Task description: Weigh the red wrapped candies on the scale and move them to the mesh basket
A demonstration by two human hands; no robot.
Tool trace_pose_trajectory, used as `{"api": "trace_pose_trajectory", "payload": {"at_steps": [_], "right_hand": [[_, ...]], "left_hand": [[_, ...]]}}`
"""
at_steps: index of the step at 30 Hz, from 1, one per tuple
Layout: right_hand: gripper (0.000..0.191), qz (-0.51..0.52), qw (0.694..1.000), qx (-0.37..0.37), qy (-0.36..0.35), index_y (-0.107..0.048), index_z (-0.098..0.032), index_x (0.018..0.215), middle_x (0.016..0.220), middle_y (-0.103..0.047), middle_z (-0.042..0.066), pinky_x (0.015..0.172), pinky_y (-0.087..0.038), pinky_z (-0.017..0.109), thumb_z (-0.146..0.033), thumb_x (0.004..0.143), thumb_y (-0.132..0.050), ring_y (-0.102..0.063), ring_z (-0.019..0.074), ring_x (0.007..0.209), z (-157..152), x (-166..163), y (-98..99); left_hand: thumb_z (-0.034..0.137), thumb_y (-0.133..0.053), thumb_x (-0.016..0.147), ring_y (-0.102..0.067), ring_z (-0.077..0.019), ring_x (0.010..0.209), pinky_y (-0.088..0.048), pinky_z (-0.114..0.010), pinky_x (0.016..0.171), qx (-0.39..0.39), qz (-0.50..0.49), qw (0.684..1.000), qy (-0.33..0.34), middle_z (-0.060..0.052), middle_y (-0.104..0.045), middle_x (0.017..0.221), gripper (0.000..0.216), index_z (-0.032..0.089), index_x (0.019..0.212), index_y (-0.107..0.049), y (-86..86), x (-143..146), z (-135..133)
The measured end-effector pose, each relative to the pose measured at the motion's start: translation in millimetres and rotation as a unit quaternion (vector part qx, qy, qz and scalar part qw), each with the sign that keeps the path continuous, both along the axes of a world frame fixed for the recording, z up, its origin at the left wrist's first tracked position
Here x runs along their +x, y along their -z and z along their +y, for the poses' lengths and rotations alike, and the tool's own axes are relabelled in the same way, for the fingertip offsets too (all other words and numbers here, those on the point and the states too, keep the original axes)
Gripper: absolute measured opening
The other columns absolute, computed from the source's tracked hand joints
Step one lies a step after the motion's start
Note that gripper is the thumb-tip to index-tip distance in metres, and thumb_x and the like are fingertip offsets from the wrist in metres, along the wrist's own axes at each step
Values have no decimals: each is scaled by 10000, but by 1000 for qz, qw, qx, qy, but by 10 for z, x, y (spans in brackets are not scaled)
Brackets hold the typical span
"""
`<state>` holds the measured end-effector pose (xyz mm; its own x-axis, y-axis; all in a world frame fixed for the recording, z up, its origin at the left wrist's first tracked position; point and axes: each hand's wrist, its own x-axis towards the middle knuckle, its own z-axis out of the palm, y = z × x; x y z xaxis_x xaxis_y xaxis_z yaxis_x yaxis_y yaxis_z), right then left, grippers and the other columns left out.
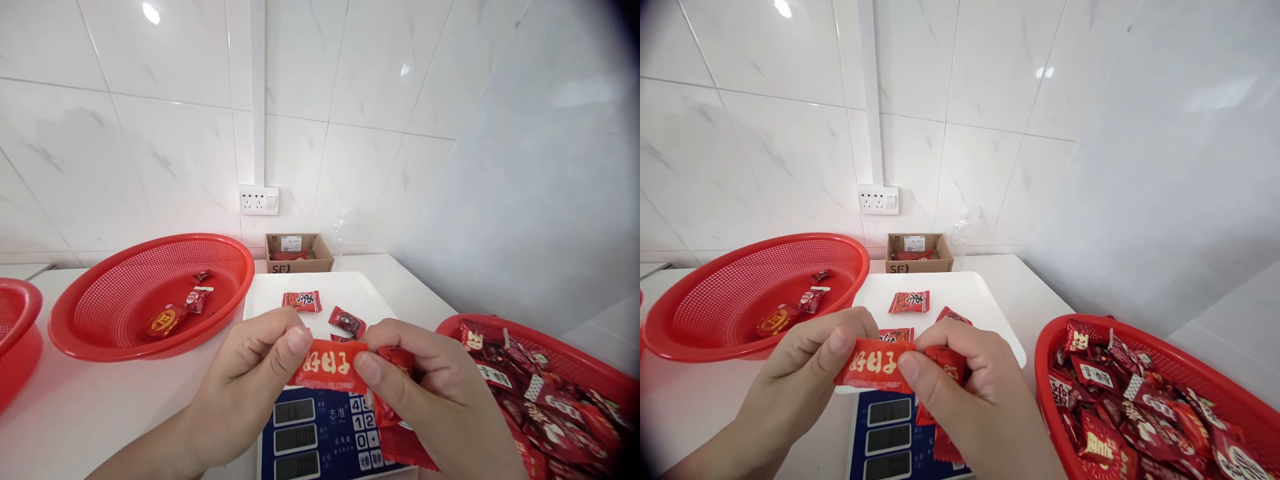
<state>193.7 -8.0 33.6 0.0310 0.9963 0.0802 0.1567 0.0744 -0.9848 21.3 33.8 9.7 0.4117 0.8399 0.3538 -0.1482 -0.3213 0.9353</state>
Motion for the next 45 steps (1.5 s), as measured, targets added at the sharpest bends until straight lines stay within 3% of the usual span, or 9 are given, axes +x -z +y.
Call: {"api": "trace_pose_trajectory", "payload": {"at_steps": [6,14,20,23,25,28,34,39,45], "right_hand": [[322,18,1000,2,-9,-618,-204,629,519,-493,-40,484,-312,235,-491,738,-714,-388,104,495,5,22,1],[265,-9,999,8,-31,-645,-193,653,526,-460,-52,488,-276,229,-430,754,-708,-356,93,508,57,30,20],[231,-6,1000,20,8,-656,-198,677,504,-492,-51,439,-325,208,-403,785,-667,-400,89,453,130,0,54],[192,-11,996,66,64,-714,-230,833,559,-542,-48,457,-419,201,-411,772,-697,-494,105,488,150,-5,67],[263,-30,991,87,94,-723,-257,980,604,-586,-44,492,-477,212,-426,779,-701,-546,118,518,148,-5,75],[264,-62,988,102,97,-721,-294,1057,652,-645,-43,525,-512,218,-406,824,-665,-581,116,526,127,-12,87],[210,-57,985,156,46,-766,-310,1017,873,-765,5,642,-576,237,-362,833,-678,-691,162,716,89,-16,97],[169,-71,986,150,-26,-782,-324,977,783,-771,-20,610,-567,218,-327,834,-692,-689,148,666,113,10,105],[149,-66,991,111,46,-775,-245,865,731,-738,4,534,-532,234,-328,832,-656,-642,143,592,227,35,116]], "left_hand": [[532,-581,898,-483,-122,616,-426,-232,553,-44,9,997,62,6,-540,677,391,186,715,-602,-29,4,-5],[446,-594,919,-455,-108,590,-403,-227,565,6,-17,1000,5,27,-522,637,371,180,661,-599,-21,44,29],[467,-538,951,-502,-120,641,-429,-238,614,-63,-71,995,37,17,-564,668,413,177,664,-603,59,66,145],[456,-541,953,-569,-140,694,-472,-258,666,-74,-75,994,26,-5,-631,712,387,176,702,-627,62,58,168],[458,-554,946,-592,-144,705,-489,-260,672,-75,-82,994,11,-11,-655,722,369,176,720,-623,48,54,165],[478,-580,927,-594,-126,633,-499,-238,606,-74,-92,993,-8,1,-654,673,376,177,700,-583,35,59,148],[453,-656,884,-623,-105,501,-493,-185,469,-91,-133,987,-21,41,-678,605,331,210,757,-470,64,101,113],[386,-659,898,-618,-89,469,-513,-167,477,-81,-145,986,-23,83,-669,559,284,236,828,-428,92,130,94],[336,-581,952,-648,-95,629,-566,-193,602,-34,-89,995,19,34,-682,720,139,239,1050,-594,55,112,117]]}}
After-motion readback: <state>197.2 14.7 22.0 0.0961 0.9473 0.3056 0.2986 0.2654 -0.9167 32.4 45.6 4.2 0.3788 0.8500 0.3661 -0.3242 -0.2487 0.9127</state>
